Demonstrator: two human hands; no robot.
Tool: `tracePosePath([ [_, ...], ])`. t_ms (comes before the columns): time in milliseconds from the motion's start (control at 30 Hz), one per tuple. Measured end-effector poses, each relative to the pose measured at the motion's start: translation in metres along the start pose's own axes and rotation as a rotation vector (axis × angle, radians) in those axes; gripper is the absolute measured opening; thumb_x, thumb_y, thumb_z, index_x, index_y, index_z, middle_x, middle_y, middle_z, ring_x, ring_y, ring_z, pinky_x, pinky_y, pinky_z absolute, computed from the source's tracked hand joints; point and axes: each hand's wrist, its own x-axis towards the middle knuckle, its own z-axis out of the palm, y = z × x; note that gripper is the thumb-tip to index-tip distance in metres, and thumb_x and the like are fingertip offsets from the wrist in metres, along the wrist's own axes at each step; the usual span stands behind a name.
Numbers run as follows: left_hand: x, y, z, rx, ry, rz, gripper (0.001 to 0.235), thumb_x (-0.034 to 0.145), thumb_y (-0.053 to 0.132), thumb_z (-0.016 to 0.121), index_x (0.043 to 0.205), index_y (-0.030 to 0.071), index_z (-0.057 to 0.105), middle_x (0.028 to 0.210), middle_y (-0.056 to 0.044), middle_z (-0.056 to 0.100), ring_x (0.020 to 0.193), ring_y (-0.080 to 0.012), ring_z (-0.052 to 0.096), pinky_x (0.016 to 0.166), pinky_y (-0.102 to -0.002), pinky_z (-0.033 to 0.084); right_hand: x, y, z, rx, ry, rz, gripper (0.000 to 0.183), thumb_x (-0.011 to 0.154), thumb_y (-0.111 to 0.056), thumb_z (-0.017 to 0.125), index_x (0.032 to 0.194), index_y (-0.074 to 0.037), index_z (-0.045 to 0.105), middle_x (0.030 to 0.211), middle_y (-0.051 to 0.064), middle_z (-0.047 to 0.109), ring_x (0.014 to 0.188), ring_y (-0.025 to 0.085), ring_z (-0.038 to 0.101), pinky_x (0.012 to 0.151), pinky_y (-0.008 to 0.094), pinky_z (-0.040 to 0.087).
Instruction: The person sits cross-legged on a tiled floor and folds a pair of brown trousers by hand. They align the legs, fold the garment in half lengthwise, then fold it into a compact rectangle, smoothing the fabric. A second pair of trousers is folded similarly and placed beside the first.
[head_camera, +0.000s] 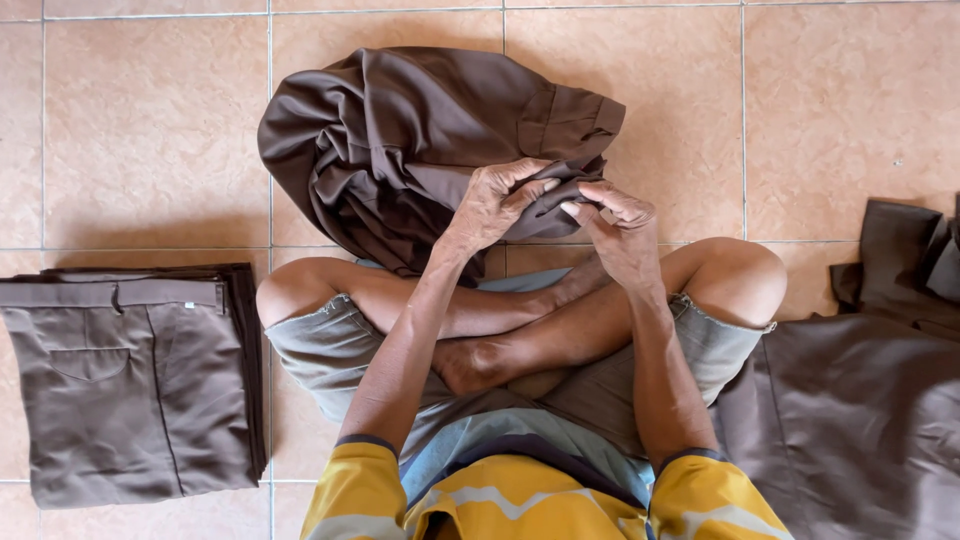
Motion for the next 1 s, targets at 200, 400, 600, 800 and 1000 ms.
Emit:
tracePosePath([
  [200, -0.006, -0.008, 0.004, -0.173, -0.067, -0.025, 0.018, 0.104, 0.01, 0.061, 0.116, 0.009, 0.075, 0.107, -0.014, 0.077, 0.104, -0.0167, 0.065, 0.094, -0.039, 0.056, 0.002, 0.016, 0.005, 0.0, 0.06, 0.007, 0.019, 0.092, 0.004, 0.078, 0.11, 0.0, 0.076, 0.096, 0.012, 0.075, 0.094, 0.013, 0.065, 0.09, 0.036, 0.056],
  [400, -0.01, -0.06, 0.004, -0.053, 0.008, -0.048, 0.026, 0.084, 0.007, 0.082, 0.109, 0.008, 0.072, 0.087, -0.008, 0.072, 0.086, -0.0209, 0.072, 0.081, -0.038, 0.059, 0.005, -0.003, 0.026, -0.234, 0.117, -0.105, 0.021, 0.094, -0.001, 0.079, 0.114, 0.003, 0.072, 0.105, 0.019, 0.074, 0.097, 0.031, 0.071, 0.089, 0.043, 0.055],
  [600, 0.002, -0.051, -0.031, 0.387, 0.536, -0.054, 0.024, 0.095, 0.014, 0.065, 0.118, 0.013, 0.058, 0.08, -0.022, 0.071, 0.085, -0.0448, 0.073, 0.071, -0.053, 0.058, -0.034, -0.024, 0.125, -0.467, -0.184, -0.237, 0.01, 0.097, -0.017, 0.071, 0.106, -0.015, 0.074, 0.087, 0.006, 0.075, 0.083, 0.03, 0.073, 0.076, 0.037, 0.058],
  [800, 0.005, -0.015, 0.033, 0.401, 0.541, -0.098, 0.02, 0.097, 0.02, 0.06, 0.116, 0.019, 0.054, 0.079, -0.018, 0.073, 0.083, -0.0422, 0.075, 0.074, -0.053, 0.061, 0.002, 0.026, 0.251, -0.709, -0.675, 0.046, 0.104, 0.097, -0.034, 0.073, 0.166, -0.012, 0.0, 0.164, 0.038, 0.013, 0.115, 0.052, 0.062, 0.069, 0.058, 0.063],
  [1000, 0.017, -0.02, -0.01, 0.252, 0.691, -0.229, 0.02, 0.094, 0.025, 0.067, 0.108, 0.013, 0.058, 0.085, -0.024, 0.073, 0.093, -0.0447, 0.072, 0.08, -0.058, 0.057, -0.011, 0.234, 0.249, -0.978, -0.549, 0.087, 0.071, 0.087, -0.016, 0.077, 0.151, -0.019, 0.047, 0.136, 0.02, 0.052, 0.103, 0.04, 0.067, 0.066, 0.057, 0.063],
])
